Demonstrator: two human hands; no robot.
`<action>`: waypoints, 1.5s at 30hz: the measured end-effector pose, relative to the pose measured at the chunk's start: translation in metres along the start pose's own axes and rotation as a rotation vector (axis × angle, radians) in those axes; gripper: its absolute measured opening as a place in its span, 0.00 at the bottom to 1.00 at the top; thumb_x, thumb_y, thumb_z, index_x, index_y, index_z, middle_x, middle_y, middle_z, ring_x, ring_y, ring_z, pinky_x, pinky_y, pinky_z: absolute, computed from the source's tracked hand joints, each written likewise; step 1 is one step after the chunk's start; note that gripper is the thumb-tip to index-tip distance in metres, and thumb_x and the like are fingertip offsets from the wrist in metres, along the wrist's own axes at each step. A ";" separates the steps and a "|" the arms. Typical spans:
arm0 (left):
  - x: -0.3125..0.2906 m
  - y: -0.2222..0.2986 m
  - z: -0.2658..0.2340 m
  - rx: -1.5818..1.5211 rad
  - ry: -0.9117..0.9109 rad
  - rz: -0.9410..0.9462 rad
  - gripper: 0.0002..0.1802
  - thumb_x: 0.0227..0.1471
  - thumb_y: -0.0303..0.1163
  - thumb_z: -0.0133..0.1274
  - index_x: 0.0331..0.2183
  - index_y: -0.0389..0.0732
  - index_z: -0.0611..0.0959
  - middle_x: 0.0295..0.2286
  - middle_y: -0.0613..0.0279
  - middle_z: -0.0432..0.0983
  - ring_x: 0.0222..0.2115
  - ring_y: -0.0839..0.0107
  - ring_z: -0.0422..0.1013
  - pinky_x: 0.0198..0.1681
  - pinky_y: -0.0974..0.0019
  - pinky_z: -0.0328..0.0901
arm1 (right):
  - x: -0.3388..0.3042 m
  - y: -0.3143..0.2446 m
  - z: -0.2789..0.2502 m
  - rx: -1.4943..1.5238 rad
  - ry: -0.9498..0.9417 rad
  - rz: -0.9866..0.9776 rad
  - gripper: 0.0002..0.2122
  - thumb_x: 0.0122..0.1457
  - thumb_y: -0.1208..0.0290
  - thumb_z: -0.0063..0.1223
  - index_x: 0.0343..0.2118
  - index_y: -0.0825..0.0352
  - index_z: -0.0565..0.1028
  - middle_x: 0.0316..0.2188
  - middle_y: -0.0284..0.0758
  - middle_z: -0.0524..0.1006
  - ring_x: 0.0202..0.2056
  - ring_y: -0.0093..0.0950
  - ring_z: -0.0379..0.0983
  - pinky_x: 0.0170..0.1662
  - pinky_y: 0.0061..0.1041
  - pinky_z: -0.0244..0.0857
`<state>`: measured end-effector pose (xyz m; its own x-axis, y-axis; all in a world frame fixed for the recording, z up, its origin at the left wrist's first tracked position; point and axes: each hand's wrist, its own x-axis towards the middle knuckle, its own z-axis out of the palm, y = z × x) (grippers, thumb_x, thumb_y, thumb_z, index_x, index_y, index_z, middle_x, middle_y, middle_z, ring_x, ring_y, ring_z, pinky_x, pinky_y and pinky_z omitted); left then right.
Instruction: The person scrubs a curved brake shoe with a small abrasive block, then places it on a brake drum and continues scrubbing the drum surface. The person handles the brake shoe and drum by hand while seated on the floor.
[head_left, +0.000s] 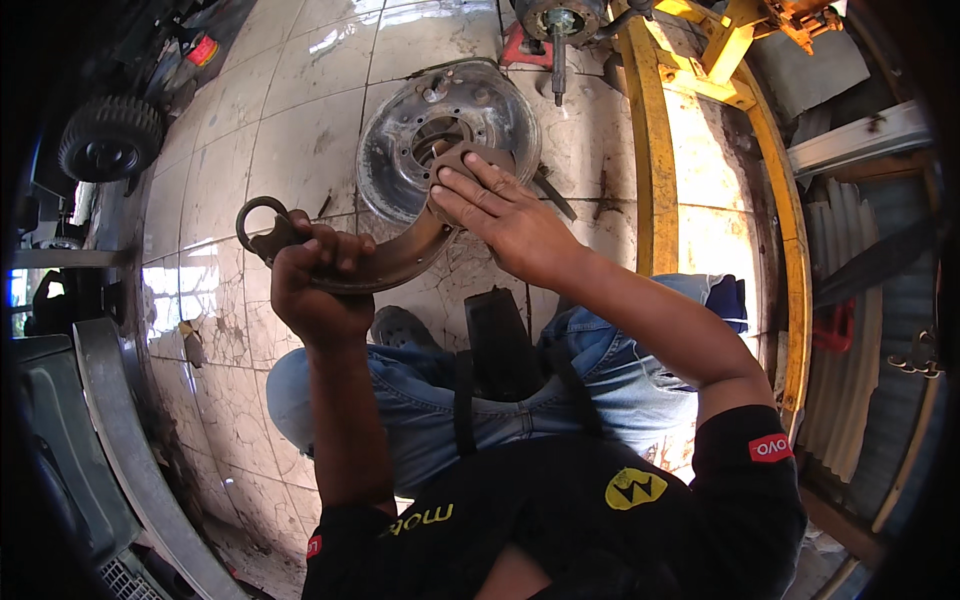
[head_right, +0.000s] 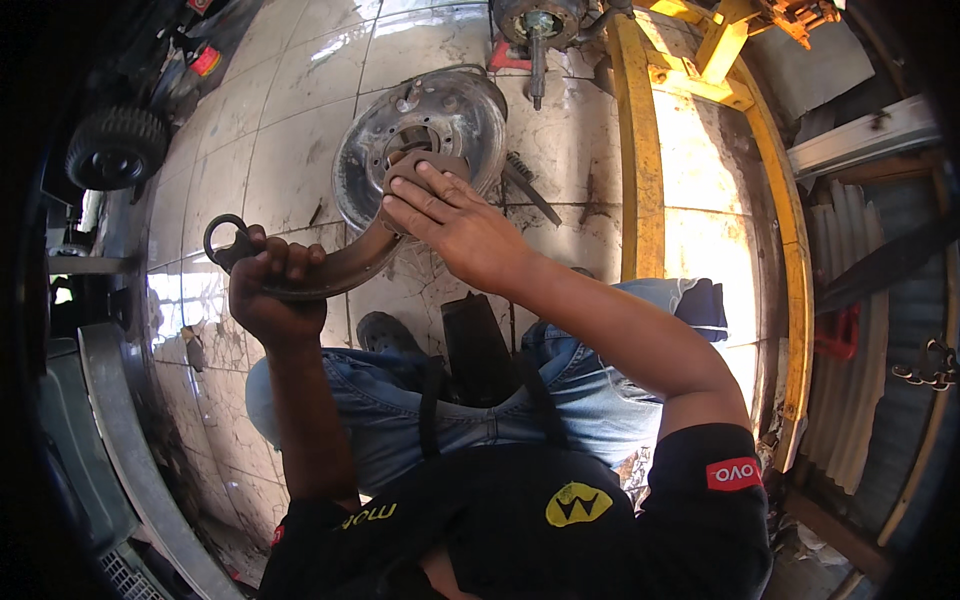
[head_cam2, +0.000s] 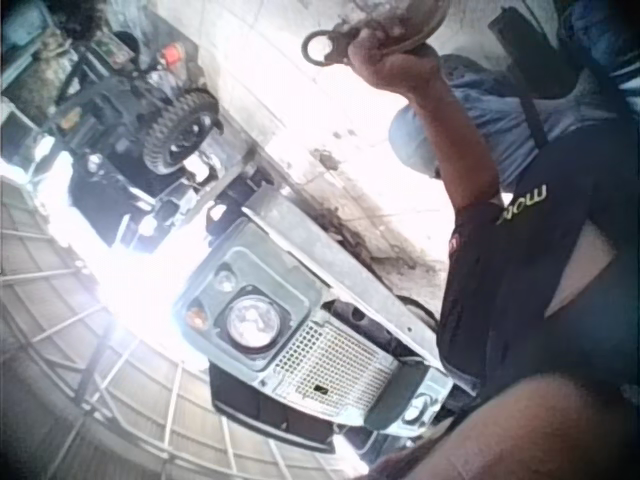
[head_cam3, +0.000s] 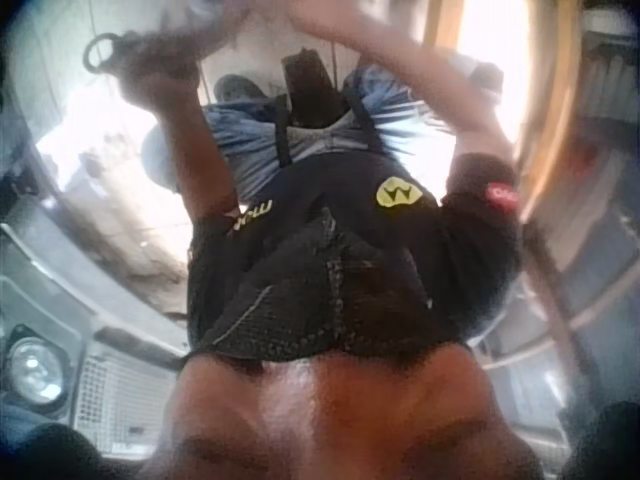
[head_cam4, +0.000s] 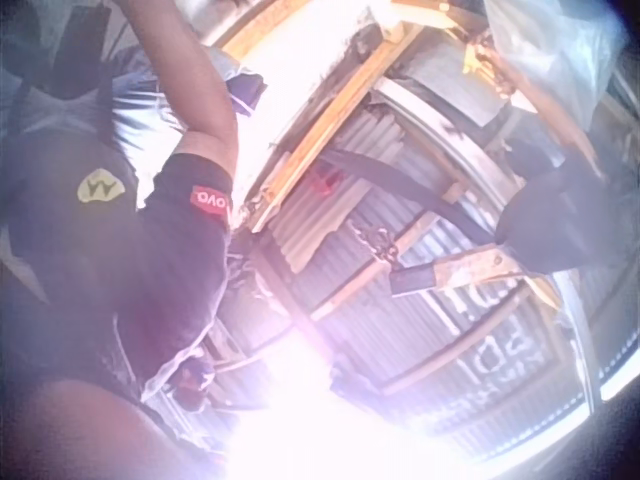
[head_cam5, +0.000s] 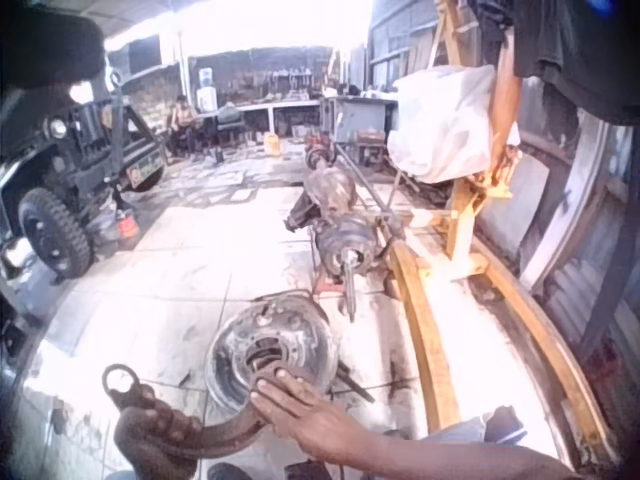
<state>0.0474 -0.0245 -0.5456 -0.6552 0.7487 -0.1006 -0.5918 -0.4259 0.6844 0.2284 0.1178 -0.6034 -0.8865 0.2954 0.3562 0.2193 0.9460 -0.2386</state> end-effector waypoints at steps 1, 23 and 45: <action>0.000 0.000 0.002 -0.002 0.013 -0.004 0.13 0.45 0.28 0.46 0.37 0.43 0.68 0.19 0.67 0.60 0.19 0.71 0.59 0.37 0.55 0.64 | -0.002 -0.002 0.000 0.052 -0.025 -0.014 0.26 0.60 0.73 0.40 0.64 0.61 0.59 0.65 0.38 0.59 0.67 0.37 0.52 0.68 0.41 0.46; 0.004 -0.001 -0.004 -0.103 0.062 -0.026 0.11 0.44 0.26 0.47 0.34 0.44 0.70 0.18 0.68 0.61 0.18 0.72 0.61 0.37 0.55 0.64 | -0.020 -0.032 -0.003 0.288 -0.022 -0.048 0.31 0.54 0.83 0.42 0.64 0.61 0.59 0.66 0.39 0.57 0.67 0.40 0.49 0.68 0.41 0.45; -0.001 -0.003 -0.007 -0.046 -0.026 0.005 0.14 0.44 0.26 0.46 0.37 0.44 0.68 0.19 0.67 0.61 0.19 0.72 0.60 0.38 0.55 0.63 | -0.008 -0.014 -0.008 0.162 -0.191 -0.144 0.44 0.54 0.55 0.56 0.67 0.69 0.45 0.67 0.50 0.48 0.69 0.43 0.40 0.70 0.43 0.32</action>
<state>0.0463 -0.0271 -0.5531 -0.6458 0.7595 -0.0781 -0.6100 -0.4516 0.6511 0.2356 0.1031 -0.5958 -0.9679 0.1145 0.2239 0.0314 0.9383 -0.3443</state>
